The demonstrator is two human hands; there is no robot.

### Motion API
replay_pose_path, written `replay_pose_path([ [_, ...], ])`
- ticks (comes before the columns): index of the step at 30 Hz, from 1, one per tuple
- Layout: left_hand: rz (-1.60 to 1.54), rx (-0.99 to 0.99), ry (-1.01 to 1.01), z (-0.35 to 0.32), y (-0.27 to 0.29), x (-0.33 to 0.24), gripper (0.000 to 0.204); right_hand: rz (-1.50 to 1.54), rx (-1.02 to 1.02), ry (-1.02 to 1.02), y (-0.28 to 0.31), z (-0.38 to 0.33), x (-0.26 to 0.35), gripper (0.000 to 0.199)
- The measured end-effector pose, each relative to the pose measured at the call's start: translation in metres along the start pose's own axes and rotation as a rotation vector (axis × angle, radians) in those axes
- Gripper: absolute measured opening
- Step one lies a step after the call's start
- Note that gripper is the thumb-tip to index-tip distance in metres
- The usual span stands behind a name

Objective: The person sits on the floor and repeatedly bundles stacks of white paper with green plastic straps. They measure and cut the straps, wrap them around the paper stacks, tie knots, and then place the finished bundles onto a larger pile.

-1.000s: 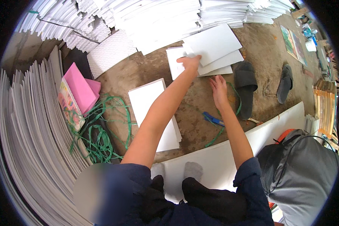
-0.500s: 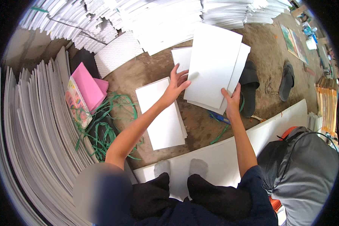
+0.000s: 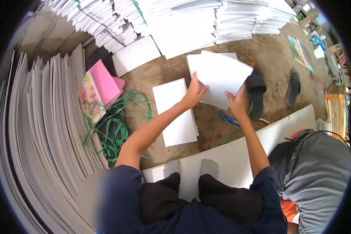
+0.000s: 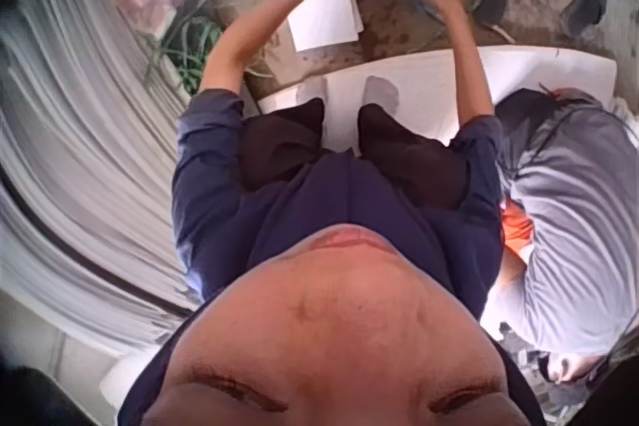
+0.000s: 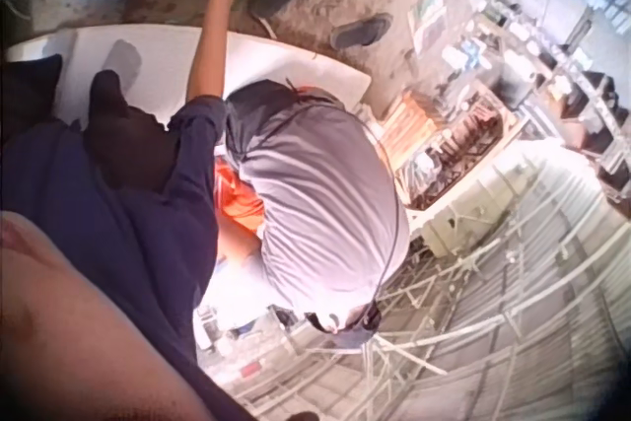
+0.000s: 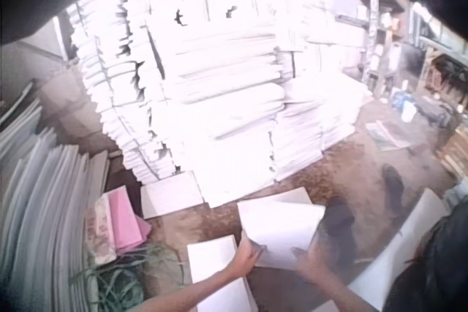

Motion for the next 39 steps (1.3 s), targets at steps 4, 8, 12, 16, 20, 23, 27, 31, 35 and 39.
replay_pose_path([
  [4,-0.053,-0.139,0.036,-0.026,0.025,-0.048,0.063,0.250,0.012,0.085,-0.014,0.012,0.050,0.062],
  [8,-0.172,-0.317,0.334,-0.102,0.037,-0.030,0.058,0.177,0.190,-0.092,-0.080,0.005,0.051,0.062],
  [12,-0.002,-0.316,0.533,-0.152,0.035,0.001,0.061,-0.001,0.326,-0.242,-0.127,-0.005,0.022,0.063],
  [16,0.512,-0.344,0.561,-0.177,0.021,0.048,0.063,-0.368,0.405,-0.325,-0.148,-0.005,-0.011,0.066],
  [20,0.294,-0.328,0.400,-0.171,0.026,0.060,0.071,-0.337,0.370,-0.266,-0.163,-0.003,-0.034,0.069],
  [23,0.334,-0.388,0.451,-0.162,0.024,0.062,0.070,-0.246,0.322,-0.184,-0.166,0.003,-0.039,0.069],
  [27,0.685,-0.428,0.438,-0.127,0.035,0.041,0.065,0.046,0.247,-0.335,-0.134,0.025,-0.039,0.070],
  [31,0.557,-0.179,0.113,-0.033,0.053,0.036,0.061,0.696,0.018,-0.372,-0.078,0.050,-0.065,0.070],
  [35,0.417,-0.001,0.575,0.057,0.050,0.089,0.072,1.042,-0.155,-0.372,-0.051,0.069,-0.074,0.060],
  [39,0.223,-0.023,0.906,0.101,0.040,0.115,0.082,1.186,-0.206,-0.355,-0.043,0.069,-0.089,0.070],
])
Point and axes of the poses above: each hand's wrist, its own z-axis towards the middle knuckle, its own y-axis out of the back of the hand, x = y × z, the point moved 1 cm from there along z, towards the middle knuckle, and after that the axes turned 15 degrees about x, right-handed, at the moved point
